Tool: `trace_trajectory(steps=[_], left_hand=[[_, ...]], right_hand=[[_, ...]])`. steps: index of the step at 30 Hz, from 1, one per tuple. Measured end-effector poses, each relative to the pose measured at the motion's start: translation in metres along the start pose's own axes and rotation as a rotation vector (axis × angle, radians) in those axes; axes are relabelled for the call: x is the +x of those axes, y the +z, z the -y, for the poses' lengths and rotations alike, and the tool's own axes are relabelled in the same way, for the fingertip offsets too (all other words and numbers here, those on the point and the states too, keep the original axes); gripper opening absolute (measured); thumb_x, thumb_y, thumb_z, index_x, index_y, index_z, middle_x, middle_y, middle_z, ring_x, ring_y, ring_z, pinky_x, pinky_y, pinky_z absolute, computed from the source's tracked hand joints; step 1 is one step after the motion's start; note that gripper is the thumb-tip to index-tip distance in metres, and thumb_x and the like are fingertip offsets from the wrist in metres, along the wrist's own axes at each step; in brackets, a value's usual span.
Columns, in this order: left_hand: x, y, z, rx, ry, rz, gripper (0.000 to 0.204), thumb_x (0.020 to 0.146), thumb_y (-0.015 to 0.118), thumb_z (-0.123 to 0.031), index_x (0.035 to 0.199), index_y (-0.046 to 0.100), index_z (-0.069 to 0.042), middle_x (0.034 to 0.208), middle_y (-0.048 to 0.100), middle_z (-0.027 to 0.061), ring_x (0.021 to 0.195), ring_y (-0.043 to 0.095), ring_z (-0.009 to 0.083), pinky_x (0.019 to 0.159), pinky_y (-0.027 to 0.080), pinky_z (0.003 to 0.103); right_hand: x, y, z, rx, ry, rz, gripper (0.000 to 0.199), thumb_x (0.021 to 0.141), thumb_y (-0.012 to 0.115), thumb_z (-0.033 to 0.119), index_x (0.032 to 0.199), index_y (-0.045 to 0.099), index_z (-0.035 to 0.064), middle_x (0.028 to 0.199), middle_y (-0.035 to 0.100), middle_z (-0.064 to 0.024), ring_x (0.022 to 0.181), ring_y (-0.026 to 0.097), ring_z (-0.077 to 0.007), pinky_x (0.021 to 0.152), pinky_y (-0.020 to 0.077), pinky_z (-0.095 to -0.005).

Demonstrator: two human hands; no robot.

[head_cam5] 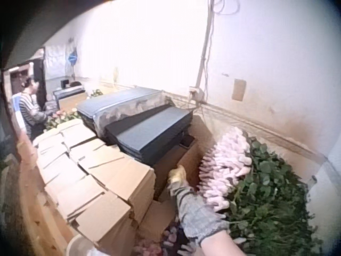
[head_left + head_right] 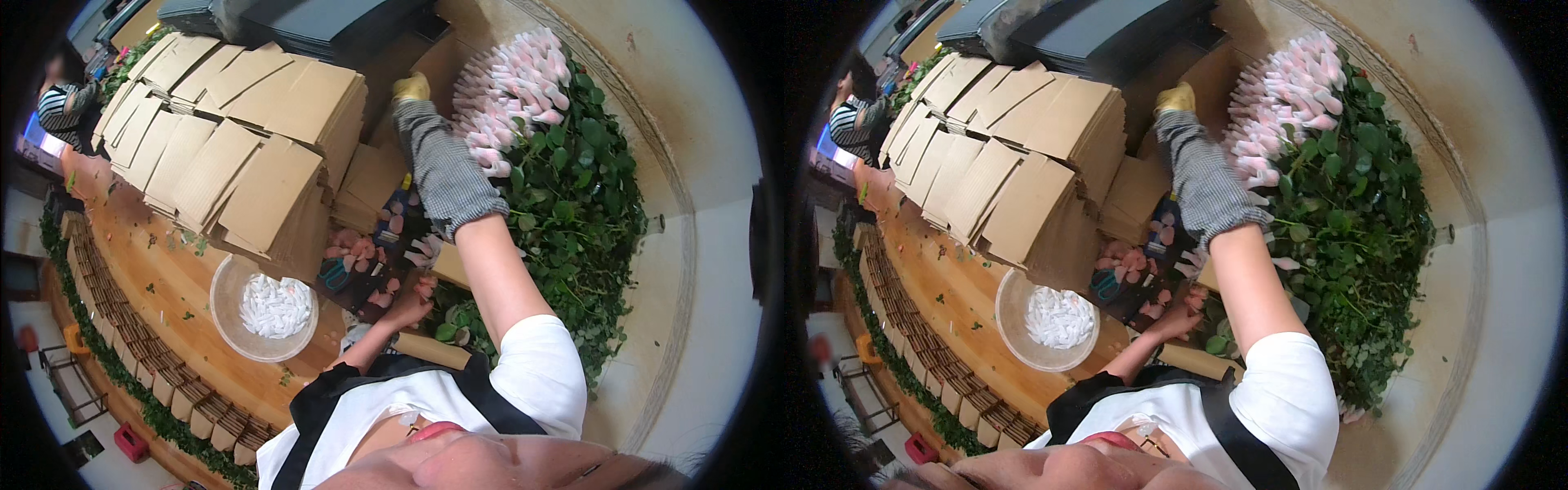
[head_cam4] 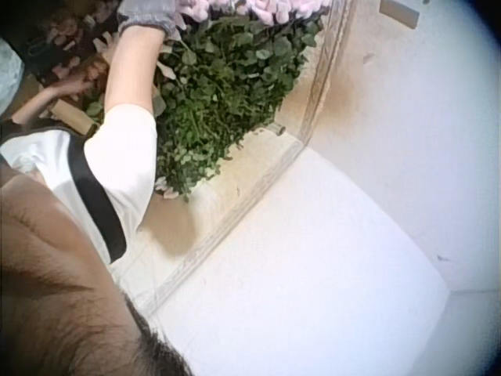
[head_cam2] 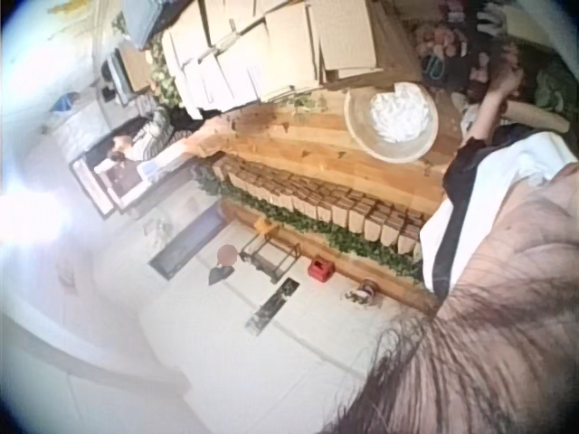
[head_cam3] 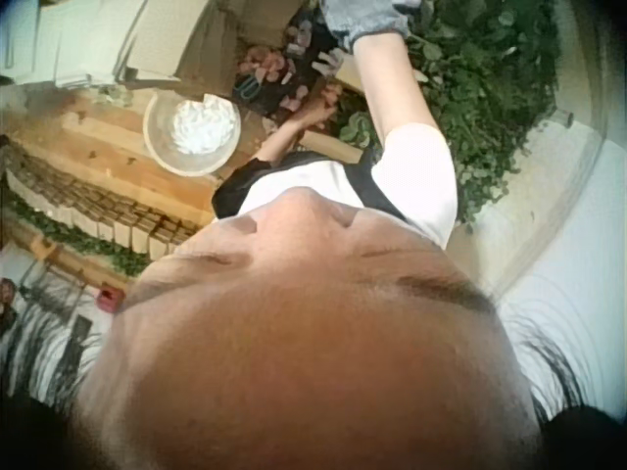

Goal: The person assembles a cardboard box and places white tissue paper inside. They then pick up individual pink roses with green leaves, arrange them in the box, and add more tissue paper to secure the flowers. The process is repeated for multiple boxes.

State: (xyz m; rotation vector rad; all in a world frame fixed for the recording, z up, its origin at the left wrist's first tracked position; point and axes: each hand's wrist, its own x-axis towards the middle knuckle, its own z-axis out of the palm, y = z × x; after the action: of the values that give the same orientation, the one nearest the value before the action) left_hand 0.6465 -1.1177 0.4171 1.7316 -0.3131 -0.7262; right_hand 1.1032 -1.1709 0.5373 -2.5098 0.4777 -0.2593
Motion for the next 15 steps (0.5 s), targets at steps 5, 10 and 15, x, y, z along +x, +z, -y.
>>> trace_trajectory(steps=[5,10,15], left_hand=[[0.011,0.021,0.02,0.022,0.097,0.037,0.025,0.093,0.053,-0.022,0.104,0.051,0.0,0.089,0.057,0.007,0.08,0.063,0.0177,0.059,0.058,0.036],[0.013,-0.011,0.007,-0.176,-0.22,0.262,0.029,0.098,0.053,-0.027,0.111,0.054,-0.001,0.088,0.059,0.0058,0.074,0.06,0.015,0.057,0.055,0.031],[-0.013,-0.035,-0.036,-0.392,-0.25,0.35,0.044,0.104,0.055,-0.039,0.131,0.055,-0.005,0.092,0.063,0.0052,0.074,0.059,0.0099,0.062,0.056,0.028]], right_hand=[[0.053,-0.154,-0.059,0.063,-0.446,-0.434,0.023,0.088,0.061,0.023,0.102,0.076,0.0108,0.099,0.073,-0.0181,0.093,0.071,-0.0352,0.083,0.0561,-0.0418],[-0.144,-0.404,0.019,-0.085,-0.65,-0.578,0.036,0.092,0.062,0.015,0.126,0.067,0.0057,0.118,0.072,-0.0151,0.104,0.071,-0.0246,0.091,0.056,-0.0335],[-0.32,-0.438,-0.023,-1.03,-0.353,-0.342,0.026,0.094,0.063,0.03,0.117,0.068,0.0204,0.089,0.071,-0.0135,0.088,0.07,-0.0338,0.08,0.0561,-0.042]])
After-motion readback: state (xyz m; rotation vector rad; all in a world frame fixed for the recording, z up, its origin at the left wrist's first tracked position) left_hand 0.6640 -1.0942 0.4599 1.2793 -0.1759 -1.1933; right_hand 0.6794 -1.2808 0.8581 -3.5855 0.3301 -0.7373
